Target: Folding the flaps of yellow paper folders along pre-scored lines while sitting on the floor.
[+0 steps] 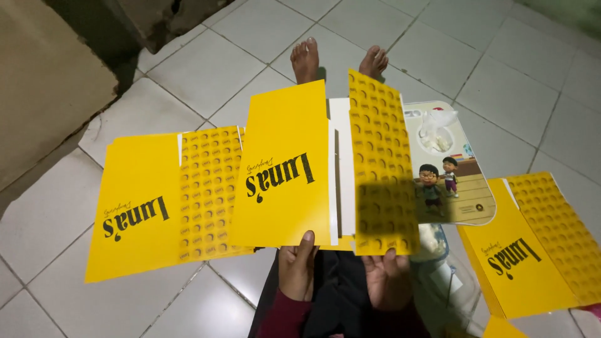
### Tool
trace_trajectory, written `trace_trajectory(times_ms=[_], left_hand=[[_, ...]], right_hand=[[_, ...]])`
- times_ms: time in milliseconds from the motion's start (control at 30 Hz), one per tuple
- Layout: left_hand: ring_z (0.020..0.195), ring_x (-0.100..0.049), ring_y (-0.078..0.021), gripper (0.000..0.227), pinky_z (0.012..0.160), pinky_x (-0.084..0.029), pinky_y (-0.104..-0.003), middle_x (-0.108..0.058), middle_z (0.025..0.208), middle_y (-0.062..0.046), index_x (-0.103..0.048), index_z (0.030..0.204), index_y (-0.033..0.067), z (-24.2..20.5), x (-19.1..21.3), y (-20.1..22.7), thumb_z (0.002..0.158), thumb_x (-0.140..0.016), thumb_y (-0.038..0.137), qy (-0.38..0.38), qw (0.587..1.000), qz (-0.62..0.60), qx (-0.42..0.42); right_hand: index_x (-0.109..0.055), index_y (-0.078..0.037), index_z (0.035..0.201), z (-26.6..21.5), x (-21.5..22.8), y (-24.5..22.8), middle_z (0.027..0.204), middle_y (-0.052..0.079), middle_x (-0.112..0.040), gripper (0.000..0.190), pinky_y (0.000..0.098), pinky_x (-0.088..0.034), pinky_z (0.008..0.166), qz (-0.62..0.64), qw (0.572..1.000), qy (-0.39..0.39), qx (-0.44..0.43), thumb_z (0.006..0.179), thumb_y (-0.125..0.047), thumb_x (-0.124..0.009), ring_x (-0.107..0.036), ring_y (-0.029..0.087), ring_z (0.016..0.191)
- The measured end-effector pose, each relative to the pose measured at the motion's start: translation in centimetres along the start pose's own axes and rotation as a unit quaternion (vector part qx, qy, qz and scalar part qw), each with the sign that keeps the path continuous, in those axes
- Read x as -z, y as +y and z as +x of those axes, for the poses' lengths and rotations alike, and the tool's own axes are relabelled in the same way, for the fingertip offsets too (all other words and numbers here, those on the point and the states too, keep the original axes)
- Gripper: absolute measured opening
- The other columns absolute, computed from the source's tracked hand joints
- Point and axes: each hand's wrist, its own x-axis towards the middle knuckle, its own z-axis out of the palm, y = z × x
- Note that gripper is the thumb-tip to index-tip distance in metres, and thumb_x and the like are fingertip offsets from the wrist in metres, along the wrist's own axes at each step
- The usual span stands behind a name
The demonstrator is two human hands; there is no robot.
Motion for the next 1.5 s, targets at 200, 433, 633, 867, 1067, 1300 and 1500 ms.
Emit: trace_trajectory(times_ms=[200,433,633,867,1067,1300,1500], left_hand=[[0.093,-0.070,-0.0276,0.033,0.095,-0.054,-0.037,-0.072,0.103,-0.024,-0.065,0.117,-0.0135,-0.3,-0.5,0.3,0.095,-0.064,0.011,0.005,0.999,0.051,-0.007],[0.080,-0.067,-0.0217,0.029,0.078,-0.054,-0.030,-0.073,0.094,-0.019,-0.069,0.114,-0.0118,-0.1,1.1,-0.8,0.093,-0.066,0.008,0.000,0.992,0.123,-0.017],[0.081,-0.067,-0.0214,0.033,0.076,-0.056,-0.029,-0.072,0.097,-0.018,-0.065,0.121,-0.0097,0.0,1.4,-1.0,0.093,-0.067,0.009,-0.007,0.992,0.124,-0.009],[0.088,-0.073,-0.0279,0.038,0.080,-0.063,-0.034,-0.072,0.107,-0.024,-0.060,0.126,-0.0125,-0.2,0.6,-0.5,0.093,-0.066,0.006,-0.041,0.995,0.091,-0.022],[0.079,-0.073,-0.0244,0.035,0.075,-0.063,-0.032,-0.074,0.097,-0.022,-0.063,0.120,-0.0130,-0.1,1.0,-0.8,0.093,-0.067,0.008,-0.025,0.992,0.121,-0.018],[0.072,-0.069,-0.0208,0.031,0.072,-0.062,-0.031,-0.073,0.089,-0.019,-0.067,0.114,-0.0127,-0.2,1.0,-1.1,0.092,-0.069,0.009,-0.020,0.991,0.131,-0.030],[0.083,-0.072,-0.0258,0.038,0.077,-0.064,-0.033,-0.071,0.101,-0.021,-0.059,0.126,-0.0099,-0.1,0.9,-1.7,0.092,-0.067,0.003,-0.005,0.994,0.107,-0.028]], right_hand=[[-0.035,0.004,0.148,0.0,-1.7,-0.1,0.130,0.021,-0.062,0.048,0.0347,-0.059,0.089,-0.145,0.987,-0.059,0.022,0.106,-0.013,-0.051,-0.068,0.029,0.108],[-0.034,0.000,0.150,0.4,-2.1,-0.2,0.136,0.022,-0.058,0.052,0.0418,-0.058,0.098,-0.152,0.988,-0.030,-0.020,0.101,-0.001,-0.049,-0.065,0.033,0.119],[-0.036,0.004,0.149,0.5,-2.2,-0.3,0.135,0.024,-0.059,0.050,0.0431,-0.058,0.097,-0.155,0.987,-0.007,-0.036,0.101,-0.003,-0.049,-0.065,0.034,0.118],[-0.038,0.003,0.147,0.6,-1.8,-0.3,0.132,0.023,-0.062,0.047,0.0411,-0.059,0.096,-0.141,0.989,-0.018,-0.038,0.102,-0.003,-0.051,-0.067,0.032,0.116],[-0.035,0.003,0.150,0.6,-2.4,-0.5,0.136,0.025,-0.058,0.049,0.0436,-0.058,0.099,-0.175,0.983,-0.021,-0.046,0.102,-0.001,-0.045,-0.064,0.034,0.120],[-0.033,0.004,0.150,0.7,-3.2,-0.6,0.136,0.025,-0.059,0.049,0.0435,-0.058,0.101,-0.146,0.988,-0.031,-0.041,0.103,-0.001,-0.045,-0.065,0.035,0.121],[-0.041,0.004,0.147,-0.6,2.0,0.7,0.131,0.024,-0.062,0.049,0.0441,-0.058,0.097,-0.153,0.984,0.072,-0.054,0.098,0.002,-0.051,-0.066,0.035,0.116]])
